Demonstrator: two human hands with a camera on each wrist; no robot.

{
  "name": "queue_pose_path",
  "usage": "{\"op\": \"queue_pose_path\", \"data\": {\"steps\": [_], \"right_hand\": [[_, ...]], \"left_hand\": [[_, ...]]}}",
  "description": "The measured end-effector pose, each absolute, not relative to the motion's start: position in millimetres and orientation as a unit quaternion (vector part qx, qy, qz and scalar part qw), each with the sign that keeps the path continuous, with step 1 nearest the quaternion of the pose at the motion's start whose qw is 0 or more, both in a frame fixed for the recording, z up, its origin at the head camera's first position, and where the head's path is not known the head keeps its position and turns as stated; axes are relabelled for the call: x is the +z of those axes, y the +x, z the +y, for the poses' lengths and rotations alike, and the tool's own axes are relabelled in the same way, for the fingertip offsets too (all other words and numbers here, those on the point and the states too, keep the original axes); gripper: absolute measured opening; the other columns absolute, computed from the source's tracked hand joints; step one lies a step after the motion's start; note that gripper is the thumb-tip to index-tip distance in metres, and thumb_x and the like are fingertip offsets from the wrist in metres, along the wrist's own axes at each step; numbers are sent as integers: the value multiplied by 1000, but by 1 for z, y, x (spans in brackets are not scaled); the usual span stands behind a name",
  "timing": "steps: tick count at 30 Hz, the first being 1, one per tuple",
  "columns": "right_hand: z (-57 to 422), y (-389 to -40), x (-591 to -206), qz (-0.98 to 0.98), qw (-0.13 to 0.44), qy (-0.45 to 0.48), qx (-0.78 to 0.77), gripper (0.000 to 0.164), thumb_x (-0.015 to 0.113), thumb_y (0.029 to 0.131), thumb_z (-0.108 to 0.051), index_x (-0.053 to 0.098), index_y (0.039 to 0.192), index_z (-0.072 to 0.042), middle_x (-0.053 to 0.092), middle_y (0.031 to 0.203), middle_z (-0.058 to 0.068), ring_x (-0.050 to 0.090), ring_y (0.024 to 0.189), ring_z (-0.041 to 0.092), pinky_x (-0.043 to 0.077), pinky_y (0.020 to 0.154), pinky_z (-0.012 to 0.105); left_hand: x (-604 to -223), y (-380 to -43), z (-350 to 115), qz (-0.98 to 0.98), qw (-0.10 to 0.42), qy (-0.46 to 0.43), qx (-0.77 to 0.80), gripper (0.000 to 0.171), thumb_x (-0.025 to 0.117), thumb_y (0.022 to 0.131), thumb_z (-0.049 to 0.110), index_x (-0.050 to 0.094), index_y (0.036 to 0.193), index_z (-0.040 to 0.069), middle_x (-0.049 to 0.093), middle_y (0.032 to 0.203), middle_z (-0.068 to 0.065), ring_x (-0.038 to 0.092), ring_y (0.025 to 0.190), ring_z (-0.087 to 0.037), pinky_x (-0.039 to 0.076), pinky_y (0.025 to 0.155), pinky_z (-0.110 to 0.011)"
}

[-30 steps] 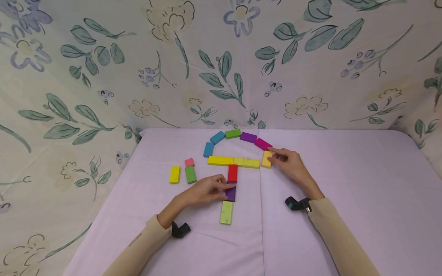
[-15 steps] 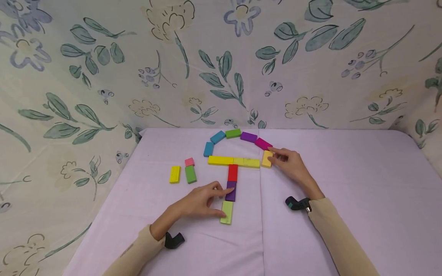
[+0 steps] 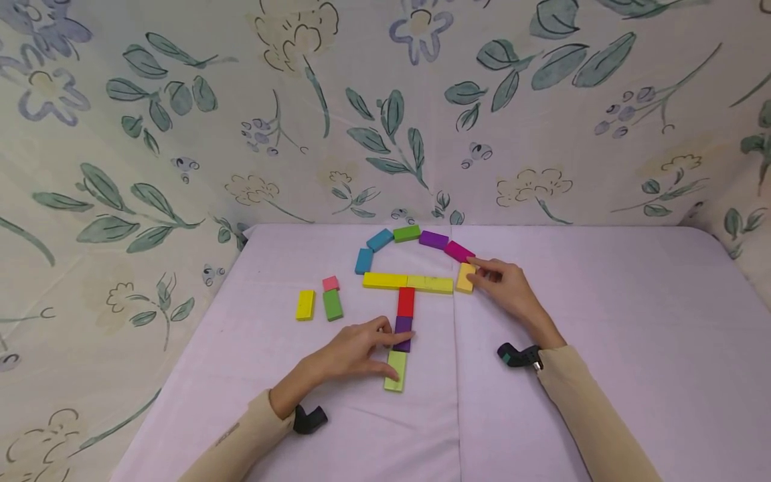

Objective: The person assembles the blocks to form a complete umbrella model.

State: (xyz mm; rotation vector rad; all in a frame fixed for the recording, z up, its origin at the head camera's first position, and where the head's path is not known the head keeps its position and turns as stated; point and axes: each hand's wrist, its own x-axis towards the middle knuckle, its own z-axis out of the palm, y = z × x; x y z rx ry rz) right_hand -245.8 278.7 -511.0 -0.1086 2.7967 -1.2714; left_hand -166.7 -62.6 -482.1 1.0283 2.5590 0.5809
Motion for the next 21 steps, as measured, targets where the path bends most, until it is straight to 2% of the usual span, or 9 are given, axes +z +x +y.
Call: {"op": "queue_pose_path", "data": {"steps": [8, 17, 21], "right_hand": [[279, -246, -511, 909, 33, -39, -414, 56, 65, 101, -44, 58, 149, -16, 61, 115, 14, 47, 99, 24, 41, 74, 24], [278, -246, -512, 908, 25, -40, -416, 55, 66, 102, -42, 58, 148, -14, 61, 114, 14, 47, 98, 24, 40, 72, 24], [278, -245, -511, 908, 26, -40, -416, 54, 66, 102, -41, 59, 148, -14, 61, 114, 14, 47, 97, 24, 41, 72, 24]], "left_hand": [[-484, -169, -57, 902, 136, 368, 182, 75, 82, 82, 52, 54, 149, 36, 57, 106, 2, 48, 81, -3, 34, 58, -15], [-483, -169, -56, 907, 129, 359, 177, 83, 82, 82, 53, 49, 154, 32, 57, 110, 0, 49, 84, -4, 36, 58, -15], [-480, -171, -58, 915, 112, 341, 183, 86, 82, 82, 56, 47, 156, 29, 53, 109, -1, 46, 74, -6, 32, 55, -17]]}}
